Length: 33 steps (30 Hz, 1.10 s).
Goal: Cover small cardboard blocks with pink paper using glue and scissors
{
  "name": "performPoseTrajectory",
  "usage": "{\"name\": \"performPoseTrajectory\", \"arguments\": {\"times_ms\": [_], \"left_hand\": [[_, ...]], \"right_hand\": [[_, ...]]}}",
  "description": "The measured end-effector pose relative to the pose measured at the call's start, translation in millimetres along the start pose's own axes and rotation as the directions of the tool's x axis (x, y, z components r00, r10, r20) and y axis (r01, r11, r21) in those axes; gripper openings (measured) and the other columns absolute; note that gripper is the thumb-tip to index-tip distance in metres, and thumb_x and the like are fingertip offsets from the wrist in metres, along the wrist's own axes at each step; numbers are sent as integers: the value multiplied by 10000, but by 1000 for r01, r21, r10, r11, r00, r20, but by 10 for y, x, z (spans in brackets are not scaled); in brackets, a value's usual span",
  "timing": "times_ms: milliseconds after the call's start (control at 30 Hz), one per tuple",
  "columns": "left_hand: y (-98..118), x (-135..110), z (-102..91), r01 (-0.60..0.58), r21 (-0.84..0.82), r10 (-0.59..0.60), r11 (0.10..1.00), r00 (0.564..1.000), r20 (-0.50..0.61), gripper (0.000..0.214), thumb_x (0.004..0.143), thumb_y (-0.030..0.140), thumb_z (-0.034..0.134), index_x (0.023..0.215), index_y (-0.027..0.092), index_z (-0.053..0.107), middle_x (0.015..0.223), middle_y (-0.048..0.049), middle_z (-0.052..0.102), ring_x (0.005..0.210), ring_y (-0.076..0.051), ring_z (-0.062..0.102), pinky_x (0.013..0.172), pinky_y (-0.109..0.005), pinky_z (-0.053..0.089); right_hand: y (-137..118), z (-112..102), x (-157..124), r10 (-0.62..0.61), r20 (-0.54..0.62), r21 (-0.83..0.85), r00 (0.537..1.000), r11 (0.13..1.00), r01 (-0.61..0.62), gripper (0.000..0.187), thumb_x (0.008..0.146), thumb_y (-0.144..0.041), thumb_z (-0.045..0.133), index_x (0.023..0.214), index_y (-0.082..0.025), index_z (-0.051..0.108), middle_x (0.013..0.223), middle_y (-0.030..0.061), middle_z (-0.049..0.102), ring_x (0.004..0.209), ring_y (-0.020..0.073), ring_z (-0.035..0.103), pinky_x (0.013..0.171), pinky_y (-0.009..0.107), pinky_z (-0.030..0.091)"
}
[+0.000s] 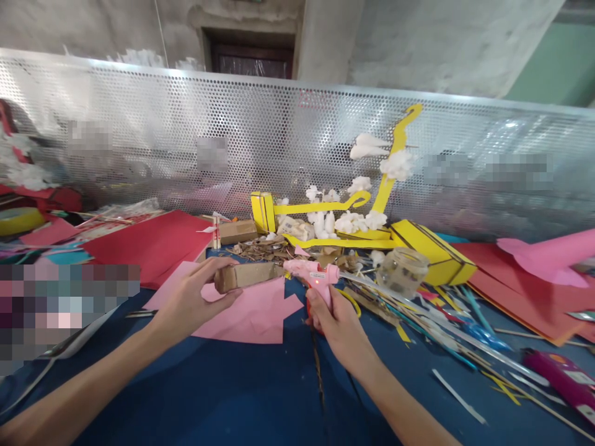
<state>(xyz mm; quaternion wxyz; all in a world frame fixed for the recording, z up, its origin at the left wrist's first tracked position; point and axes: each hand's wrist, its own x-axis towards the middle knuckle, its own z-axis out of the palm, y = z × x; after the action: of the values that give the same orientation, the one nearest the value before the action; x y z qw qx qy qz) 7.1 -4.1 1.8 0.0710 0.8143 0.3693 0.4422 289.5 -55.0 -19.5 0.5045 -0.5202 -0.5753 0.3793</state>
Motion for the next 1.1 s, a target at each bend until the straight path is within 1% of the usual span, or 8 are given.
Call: {"name": "performPoseTrajectory", "arguments": {"times_ms": [167, 267, 500, 667, 800, 900, 967, 1100], "left_hand": [[-55, 10, 9, 78, -69, -83, 995, 994, -70, 395, 864, 252, 725, 1232, 245, 582, 1108, -39, 710, 896, -179, 690, 776, -308, 574], [-84, 11, 14, 92, -85, -99, 992, 992, -82, 421, 859, 268, 734, 1250, 246, 579, 1112, -39, 718, 941, -193, 708, 810, -324, 579], [-79, 2, 1, 80, -72, -85, 994, 994, -75, 412, 858, 280, 735, 1238, 249, 581, 1129, -45, 717, 956, -203, 702, 828, -343, 576], [-53, 6, -6, 26, -51, -28, 998, 999, -26, 376, 870, 252, 720, 1220, 264, 585, 1093, -32, 695, 925, -182, 664, 794, -310, 556], [-56, 4, 18, 9, -58, -11, 998, 1000, -23, 385, 876, 246, 718, 1232, 275, 572, 1127, -28, 683, 975, -179, 650, 823, -303, 545], [-62, 5, 30, 16, -66, -17, 998, 1000, -20, 379, 875, 251, 717, 1226, 272, 576, 1131, -32, 685, 984, -182, 654, 814, -301, 547], [-70, 6, 35, 31, -80, -32, 996, 999, -20, 373, 875, 258, 712, 1224, 268, 582, 1107, -32, 688, 945, -178, 657, 791, -299, 553], [-102, 2, 50, 109, -157, -115, 982, 993, -27, 397, 864, 298, 717, 1235, 252, 583, 1084, -39, 698, 860, -173, 671, 778, -321, 578]], "right_hand": [[-7, 9, 14, 4, -10, 8, 1000, 1000, -4, 513, 889, -713, 625, 793, -216, 548, 583, -63, 460, 516, 112, 430, 656, 327, 583], [-16, 6, 7, -8, -9, 5, 1000, 1000, 8, 507, 896, -700, 628, 758, -223, 523, 575, -63, 459, 512, 111, 425, 652, 323, 577], [-12, 4, -2, -8, -12, -5, 1000, 1000, 7, 502, 910, -690, 615, 744, -230, 505, 589, -60, 464, 516, 113, 431, 641, 312, 563], [-35, 8, 11, 16, -30, 17, 999, 1000, -15, 501, 891, -710, 626, 806, -225, 531, 574, -72, 471, 499, 110, 418, 677, 327, 577], [-54, -2, 4, 18, -36, 5, 999, 1000, -18, 515, 883, -726, 622, 783, -233, 509, 564, -77, 461, 485, 108, 414, 663, 319, 571], [-44, -6, 5, 13, -52, -22, 999, 1000, -14, 532, 878, -743, 610, 756, -238, 493, 563, -69, 466, 490, 115, 436, 632, 311, 561], [-31, -3, 13, 3, -57, -42, 998, 999, -5, 540, 872, -753, 606, 756, -235, 505, 558, -62, 471, 492, 122, 449, 600, 300, 543], [-29, -4, 24, -34, -77, -40, 996, 999, 31, 534, 883, -745, 599, 765, -230, 523, 546, -59, 467, 499, 125, 445, 626, 307, 548]]}}
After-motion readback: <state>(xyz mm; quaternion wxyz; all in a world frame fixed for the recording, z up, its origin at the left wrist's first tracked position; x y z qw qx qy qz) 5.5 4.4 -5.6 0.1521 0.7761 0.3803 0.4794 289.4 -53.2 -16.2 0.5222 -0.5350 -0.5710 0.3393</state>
